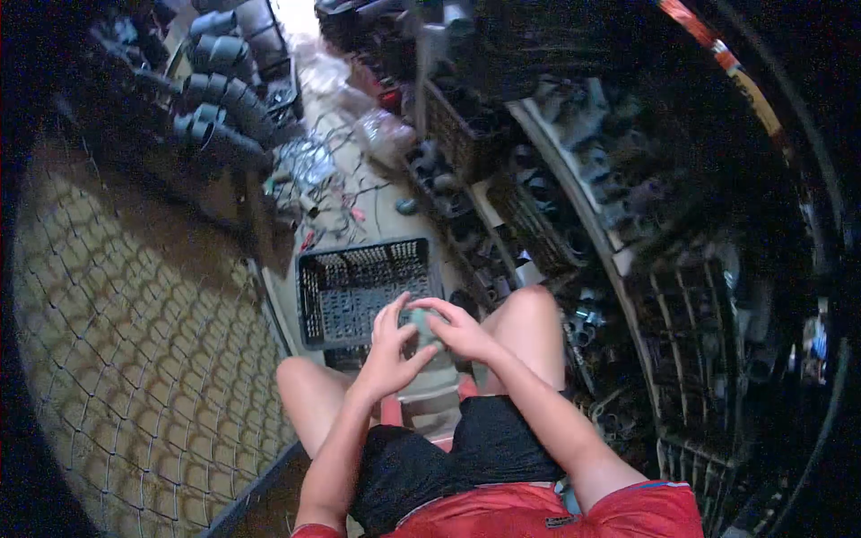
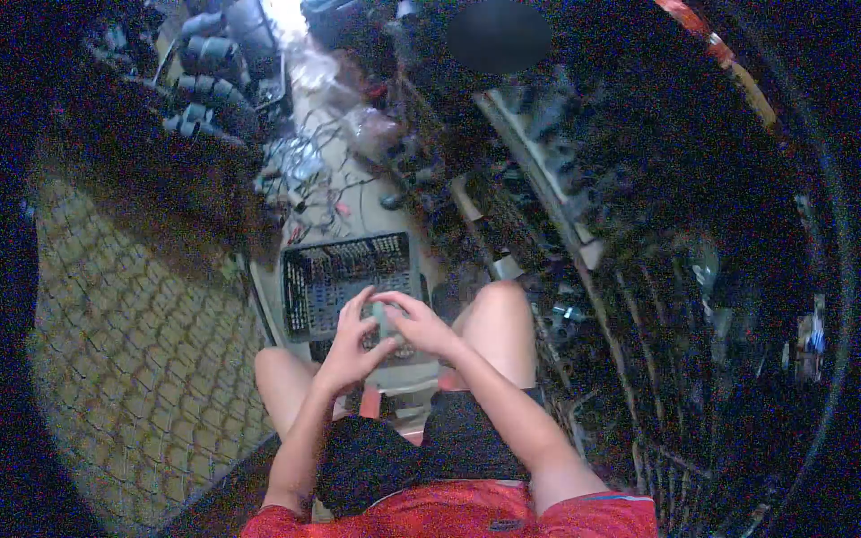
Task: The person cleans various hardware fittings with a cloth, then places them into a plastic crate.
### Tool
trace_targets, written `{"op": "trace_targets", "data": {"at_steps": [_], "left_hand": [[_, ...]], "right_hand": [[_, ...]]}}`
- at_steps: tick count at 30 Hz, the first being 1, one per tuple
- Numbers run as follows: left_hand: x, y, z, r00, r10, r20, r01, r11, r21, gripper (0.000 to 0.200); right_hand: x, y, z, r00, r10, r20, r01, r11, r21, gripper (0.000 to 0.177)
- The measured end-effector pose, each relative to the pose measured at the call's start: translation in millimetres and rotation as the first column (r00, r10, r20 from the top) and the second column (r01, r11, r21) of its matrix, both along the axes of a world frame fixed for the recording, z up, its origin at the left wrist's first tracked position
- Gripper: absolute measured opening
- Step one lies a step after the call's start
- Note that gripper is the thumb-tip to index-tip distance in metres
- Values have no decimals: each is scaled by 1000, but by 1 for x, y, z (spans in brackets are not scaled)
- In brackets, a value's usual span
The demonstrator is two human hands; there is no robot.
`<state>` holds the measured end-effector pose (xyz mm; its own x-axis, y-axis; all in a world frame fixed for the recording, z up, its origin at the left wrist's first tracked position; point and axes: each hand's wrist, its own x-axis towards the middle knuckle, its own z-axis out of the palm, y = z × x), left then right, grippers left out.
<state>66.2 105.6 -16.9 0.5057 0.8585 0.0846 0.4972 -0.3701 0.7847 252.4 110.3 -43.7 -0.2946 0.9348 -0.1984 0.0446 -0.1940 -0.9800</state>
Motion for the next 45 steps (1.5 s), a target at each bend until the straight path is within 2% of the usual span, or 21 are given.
{"op": "trace_targets", "data": {"at_steps": [1, 3, 4, 6, 8, 10, 12, 16, 18, 20, 22, 28, 30, 32, 34, 36, 39, 40, 41, 42, 45], "left_hand": [[8, 2, 15, 1000, -19, -2, 19, 1000, 19, 51], [23, 12, 50, 977, -47, 206, 70, 991, -109, 31], [34, 21, 68, 972, -67, 226, 66, 998, 11, 29], [60, 44, 97, 954, -109, 278, 91, 993, 74, 25], [96, 75, 114, 934, -169, 315, 90, 964, 250, 23], [137, 102, 133, 931, -151, 331, 10, 920, 392, 28], [196, 144, 135, 878, -80, 471, -168, 871, 462, 37], [248, 183, 122, 885, 34, 464, -292, 817, 497, 54], [262, 190, 118, 894, 41, 446, -235, 890, 390, 60], [271, 198, 115, 889, 4, 457, -237, 859, 453, 67], [276, 203, 113, 899, 5, 438, -188, 908, 374, 68], [283, 218, 114, 927, -24, 374, -163, 873, 460, 53], [285, 217, 117, 923, 19, 385, -205, 871, 447, 50], [283, 219, 114, 891, -61, 451, -169, 875, 453, 48], [278, 223, 109, 912, -41, 407, -185, 846, 500, 48], [270, 229, 103, 880, -81, 469, -270, 726, 632, 48], [234, 219, 117, 772, -74, 631, -411, 699, 585, 49], [210, 211, 116, 765, -63, 641, -444, 670, 595, 48], [187, 206, 103, 784, -13, 621, -411, 740, 533, 48], [162, 208, 79, 804, -2, 595, -373, 777, 507, 48], [104, 195, -36, 830, 352, 432, -413, 909, 53, 36]], "right_hand": [[15, -12, 2, 1000, -19, -2, 19, 1000, 19, 33], [46, -34, 8, 970, -230, -76, 228, 973, -36, 23], [64, -45, 11, 968, -236, -86, 235, 972, -27, 23], [92, -66, 18, 882, -366, -295, 319, 927, -197, 15], [96, -74, 25, 820, -448, -356, 415, 894, -169, 15], [95, -69, 28, 749, -513, -419, 503, 852, -145, 15], [97, -56, 14, 638, -649, -415, 597, 757, -265, 18], [98, -48, 12, 618, -624, -479, 551, 778, -302, 19], [101, -48, 10, 636, -612, -470, 547, 787, -285, 20], [105, -48, 7, 650, -606, -458, 543, 792, -278, 20], [106, -44, 5, 579, -607, -544, 535, 787, -309, 20], [104, -33, 0, 579, -606, -545, 528, 788, -316, 23], [103, -32, 1, 577, -602, -552, 517, 793, -323, 22], [101, -33, 4, 571, -602, -558, 505, 794, -339, 22], [100, -33, 5, 531, -634, -562, 523, 767, -372, 19], [100, -31, 5, 560, -610, -561, 513, 787, -344, 18], [96, -30, 14, 521, -751, -405, 589, 661, -466, 25], [96, -28, 20, 545, -738, -399, 548, 673, -497, 24], [94, -25, 21, 592, -719, -364, 574, 693, -436, 24], [93, -20, 17, 633, -700, -331, 596, 714, -368, 24], [93, 8, 4, 713, -626, -316, 552, 779, -299, 17]]}}
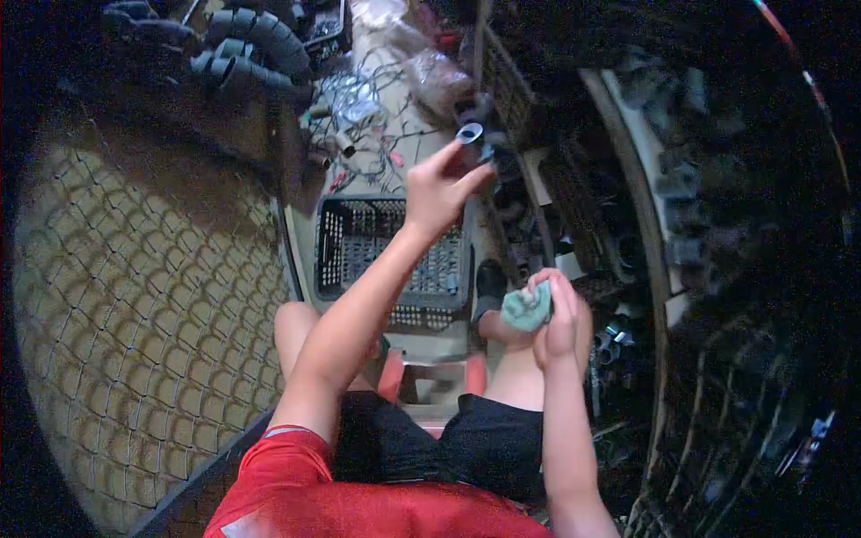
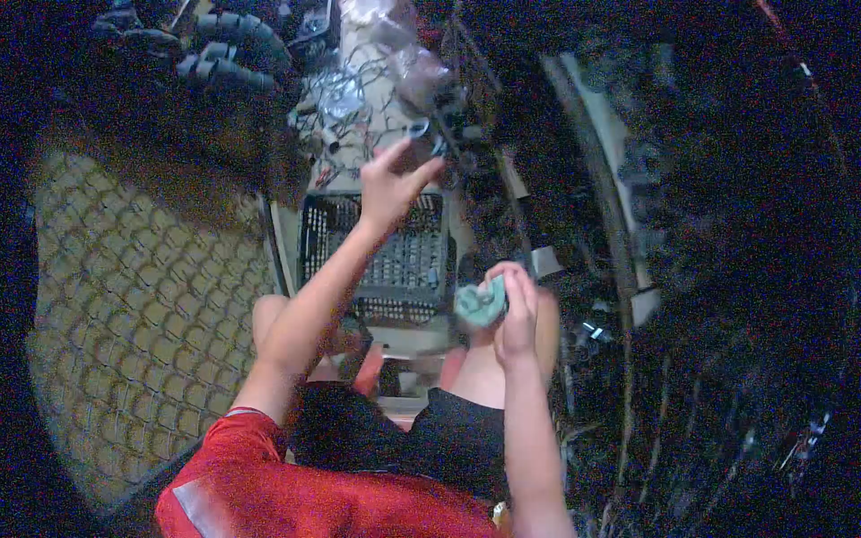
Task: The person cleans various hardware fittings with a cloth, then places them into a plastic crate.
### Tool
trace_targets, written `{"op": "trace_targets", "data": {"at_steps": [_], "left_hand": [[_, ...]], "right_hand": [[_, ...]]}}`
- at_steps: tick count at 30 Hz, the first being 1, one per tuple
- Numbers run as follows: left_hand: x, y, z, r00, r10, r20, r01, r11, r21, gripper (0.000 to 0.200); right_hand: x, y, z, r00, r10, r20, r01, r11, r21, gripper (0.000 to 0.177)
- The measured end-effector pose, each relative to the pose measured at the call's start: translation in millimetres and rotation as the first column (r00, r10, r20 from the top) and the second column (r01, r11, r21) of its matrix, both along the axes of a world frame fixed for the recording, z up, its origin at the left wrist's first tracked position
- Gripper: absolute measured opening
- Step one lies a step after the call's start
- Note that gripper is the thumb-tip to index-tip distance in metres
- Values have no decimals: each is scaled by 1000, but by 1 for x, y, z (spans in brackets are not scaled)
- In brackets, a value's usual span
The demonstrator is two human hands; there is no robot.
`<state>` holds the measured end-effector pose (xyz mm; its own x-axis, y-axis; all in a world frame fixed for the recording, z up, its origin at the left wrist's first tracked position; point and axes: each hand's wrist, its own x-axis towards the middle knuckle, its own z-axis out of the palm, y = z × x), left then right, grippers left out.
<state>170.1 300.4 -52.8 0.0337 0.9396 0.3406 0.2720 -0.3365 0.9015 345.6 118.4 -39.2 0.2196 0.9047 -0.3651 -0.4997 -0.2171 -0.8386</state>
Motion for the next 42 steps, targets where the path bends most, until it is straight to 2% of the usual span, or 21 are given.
{"op": "trace_targets", "data": {"at_steps": [1, 3, 6, 7, 9, 11, 12, 17, 20, 23, 25, 27, 29, 30, 31, 33, 35, 37, 39, 41, 42], "left_hand": [[-17, -7, -49, 1000, 21, 8, -19, 981, -196, 35], [-49, -28, -132, 980, 12, -199, -112, 859, -500, 41], [-81, -71, -290, 925, -83, -371, -202, 719, -665, 51], [-85, -83, -324, 902, -124, -414, -229, 675, -701, 53], [-80, -100, -343, 886, -200, -418, -220, 611, -760, 55], [-71, -113, -368, 867, -208, -453, -248, 606, -755, 56], [-66, -117, -381, 834, -236, -498, -310, 546, -778, 55], [-50, -129, -424, 813, -246, -527, -378, 466, -800, 58], [-48, -127, -451, 832, -305, -463, -265, 514, -816, 60], [-45, -117, -451, 862, -264, -433, -274, 476, -836, 60], [-41, -104, -440, 880, -97, -465, -388, 419, -821, 57], [-37, -101, -444, 897, -65, -436, -365, 445, -818, 53], [-29, -94, -435, 882, -278, -381, -241, 428, -871, 51], [-22, -93, -426, 840, -354, -410, -293, 340, -894, 49], [-16, -94, -420, 839, -360, -408, -289, 341, -895, 49], [-8, -94, -408, 740, -467, -484, -331, 373, -867, 48], [-15, -105, -432, 782, -423, -458, -303, 384, -872, 47], [-27, -113, -447, 796, -172, -581, -385, 597, -704, 47], [-37, -122, -452, 776, -192, -601, -394, 595, -700, 46], [-42, -126, -453, 850, -346, -396, -296, 307, -904, 45], [-42, -130, -453, 874, -391, -289, -161, 328, -931, 51]], "right_hand": [[-1, 13, -7, 998, 20, 65, -18, 1000, -20, 17], [-8, 32, -11, 993, -3, 116, 17, 993, -116, 18], [-5, 45, -19, 994, -21, 103, 36, 989, -145, 19], [-6, 47, -18, 994, -13, 107, 31, 986, -164, 19], [-7, 54, -11, 994, -107, -35, 96, 971, -221, 20], [-12, 60, -10, 988, -153, -38, 138, 957, -257, 21], [-12, 62, -13, 988, -135, -80, 110, 960, -259, 21], [-11, 66, -17, 991, -68, -115, 33, 959, -280, 21], [-11, 70, -17, 992, -75, -97, 43, 954, -295, 21], [-13, 74, -15, 992, -82, -93, 50, 951, -305, 21], [-14, 74, -15, 994, -77, -79, 50, 951, -306, 21], [-13, 72, -15, 997, -55, -45, 38, 949, -312, 21], [-13, 73, -15, 997, -60, -49, 42, 949, -313, 21], [-13, 72, -15, 997, -63, -51, 45, 949, -313, 21], [-13, 71, -15, 996, -69, -49, 51, 948, -313, 21], [-11, 70, -16, 999, -44, -13, 38, 952, -304, 20], [-11, 69, -17, 999, -40, -16, 33, 952, -303, 20], [-10, 68, -18, 999, -40, -22, 31, 952, -305, 20], [-9, 67, -19, 999, -34, -26, 24, 946, -323, 20], [-9, 66, -21, 998, -37, -46, 20, 946, -323, 20], [-8, 66, -22, 997, -39, -64, 17, 947, -321, 20]]}}
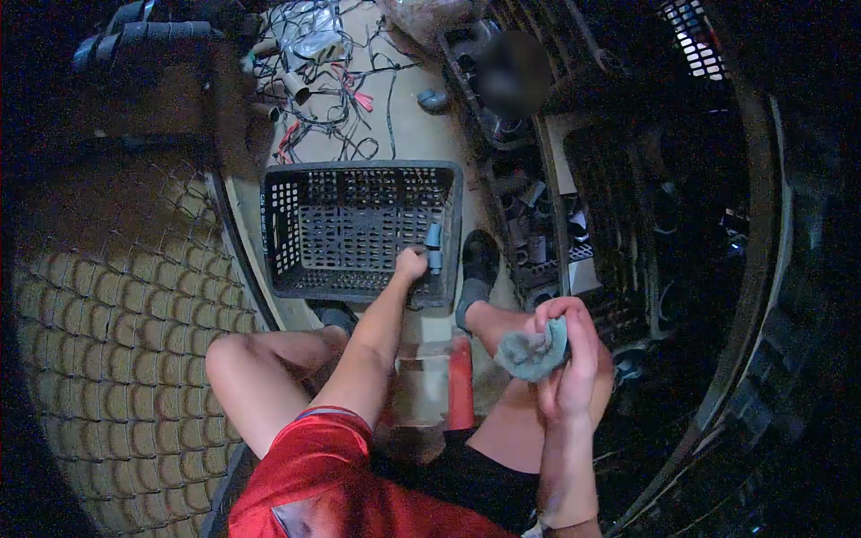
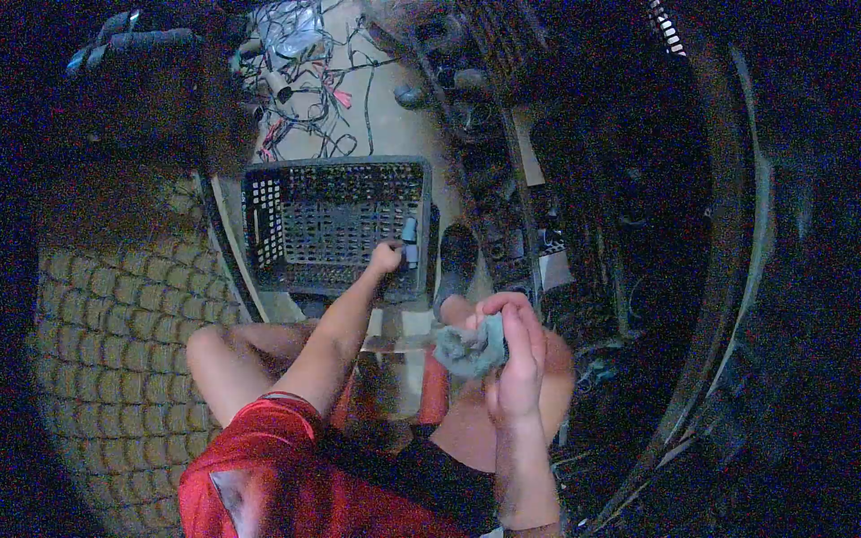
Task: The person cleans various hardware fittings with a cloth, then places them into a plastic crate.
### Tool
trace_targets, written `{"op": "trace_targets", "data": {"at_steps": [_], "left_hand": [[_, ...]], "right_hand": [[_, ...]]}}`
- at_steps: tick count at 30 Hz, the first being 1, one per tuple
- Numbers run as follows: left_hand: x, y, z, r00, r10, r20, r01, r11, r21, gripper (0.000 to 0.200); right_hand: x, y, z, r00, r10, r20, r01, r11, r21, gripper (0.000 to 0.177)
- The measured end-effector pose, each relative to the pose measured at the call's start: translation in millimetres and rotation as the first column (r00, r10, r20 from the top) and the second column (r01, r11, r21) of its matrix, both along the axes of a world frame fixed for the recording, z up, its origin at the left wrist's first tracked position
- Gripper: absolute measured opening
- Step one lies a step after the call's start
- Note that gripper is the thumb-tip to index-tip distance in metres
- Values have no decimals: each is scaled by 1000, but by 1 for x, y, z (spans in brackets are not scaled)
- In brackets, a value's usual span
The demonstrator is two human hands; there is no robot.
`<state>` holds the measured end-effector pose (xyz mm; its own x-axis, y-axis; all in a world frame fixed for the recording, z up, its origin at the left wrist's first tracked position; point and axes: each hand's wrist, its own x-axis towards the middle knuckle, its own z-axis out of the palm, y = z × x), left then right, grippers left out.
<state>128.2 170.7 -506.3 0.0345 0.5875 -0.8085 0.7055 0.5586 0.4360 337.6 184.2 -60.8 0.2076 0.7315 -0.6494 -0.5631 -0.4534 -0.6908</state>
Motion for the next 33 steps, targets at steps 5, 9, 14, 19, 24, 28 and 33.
{"op": "trace_targets", "data": {"at_steps": [5, 9, 14, 19, 24, 28, 33], "left_hand": [[5, -8, 8, 992, 28, -121, -24, 999, 37, 67], [-6, 2, 31, 996, -5, -93, 22, 982, 187, 63], [15, 93, 186, 934, 155, 323, -308, 807, 503, 38], [77, 138, 453, 775, -122, 621, -487, 511, 708, 24], [154, 106, 614, 702, -692, 169, -164, 73, 984, 38], [204, 107, 638, 736, -676, 45, -152, -101, 983, 58], [243, 116, 627, 778, -624, -68, 29, -72, 997, 59]], "right_hand": [[-2, 3, 2, 999, 3, 36, -3, 1000, -2, 20], [2, 2, -8, 993, -21, 118, 18, 999, 32, 19], [6, -4, -16, 974, -78, 212, 43, 985, 166, 18], [-5, -17, -26, 972, -99, 212, 49, 972, 229, 19], [-3, -33, -30, 955, -113, 274, 29, 955, 294, 19], [-5, -34, -39, 929, -206, 309, 84, 926, 368, 20], [-6, -38, -29, 961, -133, 244, 59, 956, 288, 19]]}}
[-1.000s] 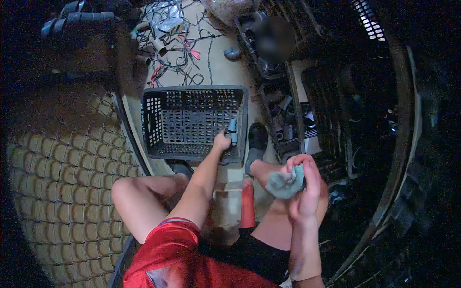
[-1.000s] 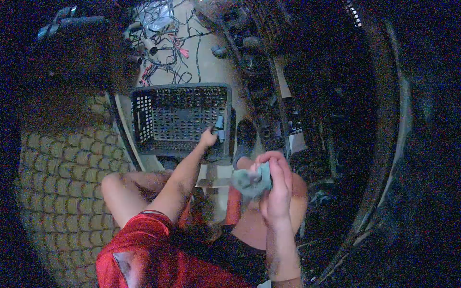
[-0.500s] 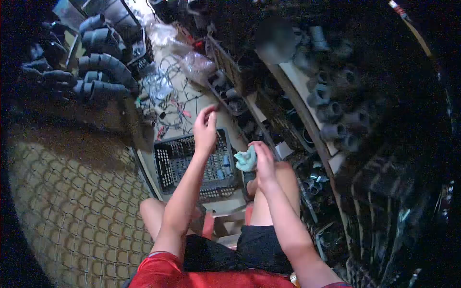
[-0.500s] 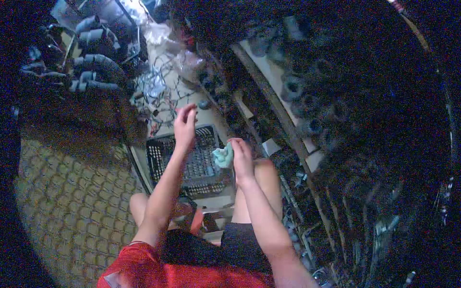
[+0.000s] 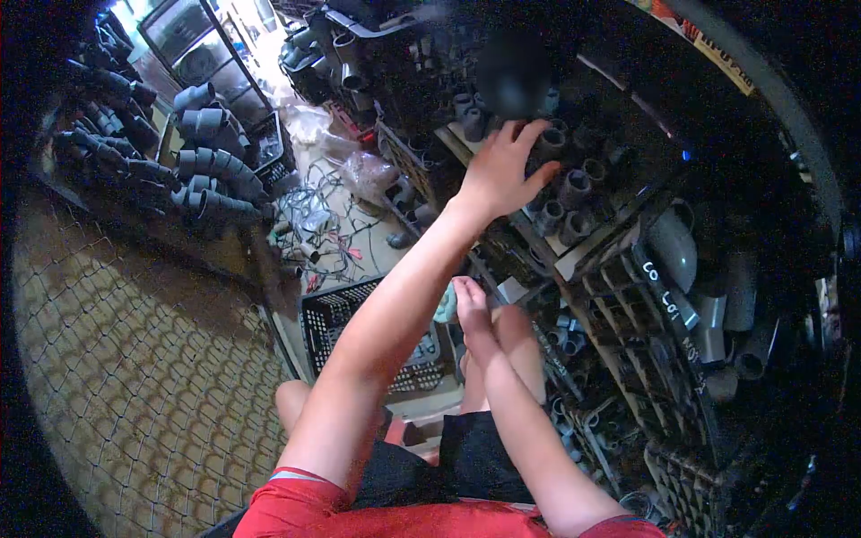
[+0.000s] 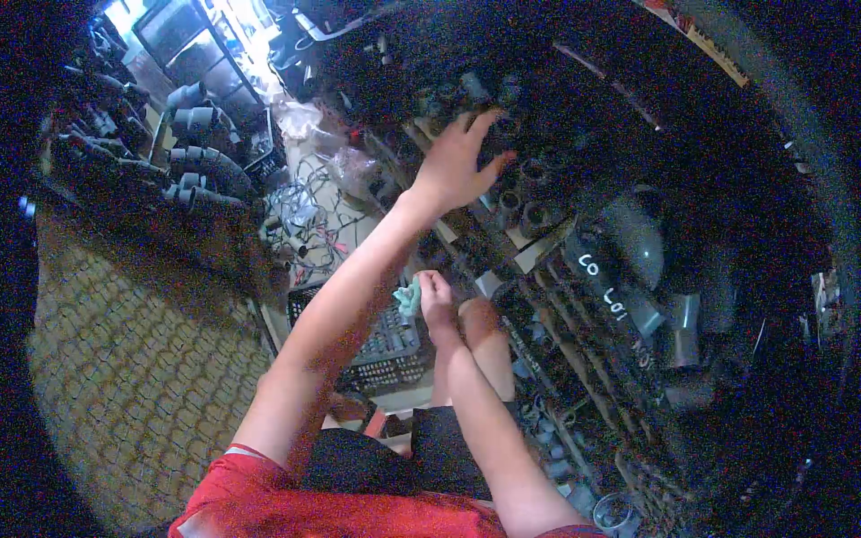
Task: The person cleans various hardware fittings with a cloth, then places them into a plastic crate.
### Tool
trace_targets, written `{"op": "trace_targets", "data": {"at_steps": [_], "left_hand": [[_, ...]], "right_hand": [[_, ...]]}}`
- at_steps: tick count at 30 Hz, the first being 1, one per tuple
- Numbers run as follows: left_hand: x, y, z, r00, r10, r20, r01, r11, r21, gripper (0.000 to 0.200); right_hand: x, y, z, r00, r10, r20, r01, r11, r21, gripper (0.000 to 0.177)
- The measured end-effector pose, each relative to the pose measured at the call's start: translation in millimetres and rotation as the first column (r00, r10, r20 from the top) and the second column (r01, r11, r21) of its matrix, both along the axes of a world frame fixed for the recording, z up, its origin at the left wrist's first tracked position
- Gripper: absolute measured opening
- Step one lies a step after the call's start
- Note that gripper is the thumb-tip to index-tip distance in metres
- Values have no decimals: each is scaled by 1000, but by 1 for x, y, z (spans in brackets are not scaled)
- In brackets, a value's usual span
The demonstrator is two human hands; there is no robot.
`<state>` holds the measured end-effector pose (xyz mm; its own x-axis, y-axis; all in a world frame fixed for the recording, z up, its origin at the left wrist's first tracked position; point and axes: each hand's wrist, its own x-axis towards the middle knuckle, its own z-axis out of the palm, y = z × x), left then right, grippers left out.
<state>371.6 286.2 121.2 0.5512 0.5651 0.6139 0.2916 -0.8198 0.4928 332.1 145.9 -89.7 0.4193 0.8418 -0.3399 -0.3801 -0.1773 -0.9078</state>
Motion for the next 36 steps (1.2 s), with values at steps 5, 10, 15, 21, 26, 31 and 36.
{"op": "trace_targets", "data": {"at_steps": [5, 10, 15, 21, 26, 31, 36], "left_hand": [[14, 11, -19, 998, -19, 52, 22, 998, -56, 57], [17, 29, -28, 992, -103, 68, 103, 995, 7, 53], [15, 35, -26, 983, -163, 84, 176, 968, -179, 49], [18, 31, -29, 978, -124, 169, 162, 958, -235, 40], [15, 23, -31, 945, -115, 305, 190, 955, -229, 34], [20, 19, -33, 902, 93, 421, 62, 938, -342, 29], [14, 16, -28, 813, 144, 564, 42, 952, -304, 27]], "right_hand": [[0, 4, -7, 999, -34, 32, 31, 996, 87, 19], [1, 11, -12, 998, -59, -13, 60, 996, 68, 20], [0, 15, -17, 997, -51, -52, 53, 998, 37, 20], [-1, 13, -5, 999, -42, -29, 43, 999, 26, 20], [-1, 12, -1, 999, -13, -35, 13, 1000, -11, 20], [-3, 10, 5, 999, 23, -43, -23, 1000, -10, 20], [-3, 12, 3, 997, -77, 19, 77, 997, 31, 21]]}}
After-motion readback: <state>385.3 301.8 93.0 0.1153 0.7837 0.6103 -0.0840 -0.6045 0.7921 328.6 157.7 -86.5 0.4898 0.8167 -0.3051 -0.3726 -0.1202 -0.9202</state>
